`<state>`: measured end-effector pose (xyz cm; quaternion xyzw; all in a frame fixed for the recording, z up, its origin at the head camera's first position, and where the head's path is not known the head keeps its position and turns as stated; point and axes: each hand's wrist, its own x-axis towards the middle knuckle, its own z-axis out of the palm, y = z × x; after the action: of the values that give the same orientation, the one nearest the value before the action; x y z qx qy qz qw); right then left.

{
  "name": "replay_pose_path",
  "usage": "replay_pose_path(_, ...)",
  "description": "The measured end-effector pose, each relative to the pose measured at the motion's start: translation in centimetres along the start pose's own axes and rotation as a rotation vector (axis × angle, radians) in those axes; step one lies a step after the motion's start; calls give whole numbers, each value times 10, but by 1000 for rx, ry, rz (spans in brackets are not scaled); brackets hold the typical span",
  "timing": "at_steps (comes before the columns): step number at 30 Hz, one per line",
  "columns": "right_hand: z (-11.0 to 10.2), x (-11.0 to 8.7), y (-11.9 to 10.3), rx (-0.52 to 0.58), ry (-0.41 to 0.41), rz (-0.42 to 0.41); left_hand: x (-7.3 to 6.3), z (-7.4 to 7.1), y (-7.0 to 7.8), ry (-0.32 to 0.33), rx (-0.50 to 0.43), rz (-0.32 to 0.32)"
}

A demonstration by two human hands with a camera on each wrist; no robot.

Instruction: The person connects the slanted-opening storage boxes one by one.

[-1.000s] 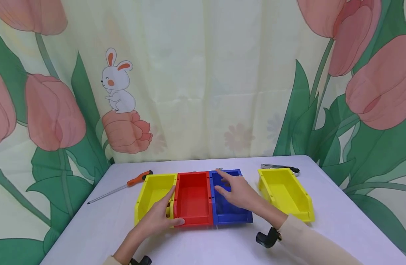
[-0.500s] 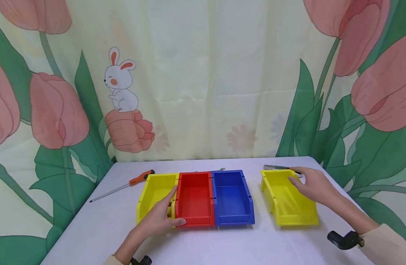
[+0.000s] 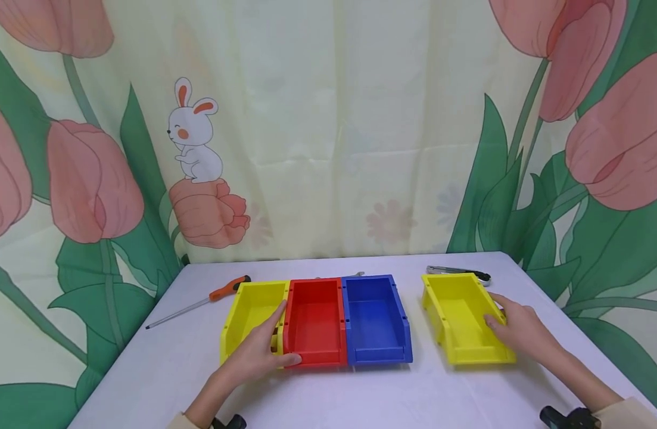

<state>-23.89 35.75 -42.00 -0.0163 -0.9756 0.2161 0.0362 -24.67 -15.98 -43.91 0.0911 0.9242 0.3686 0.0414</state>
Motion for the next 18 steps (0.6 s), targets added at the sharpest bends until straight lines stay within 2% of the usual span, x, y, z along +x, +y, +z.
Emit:
replay_pose_path(5,3,-2,-3,24,14,15,-1,-1,-1,1,-2,6)
replay_pose_path(18,-6,-5,-11,12,58,-37,-2,-1,0,-2,-7,11)
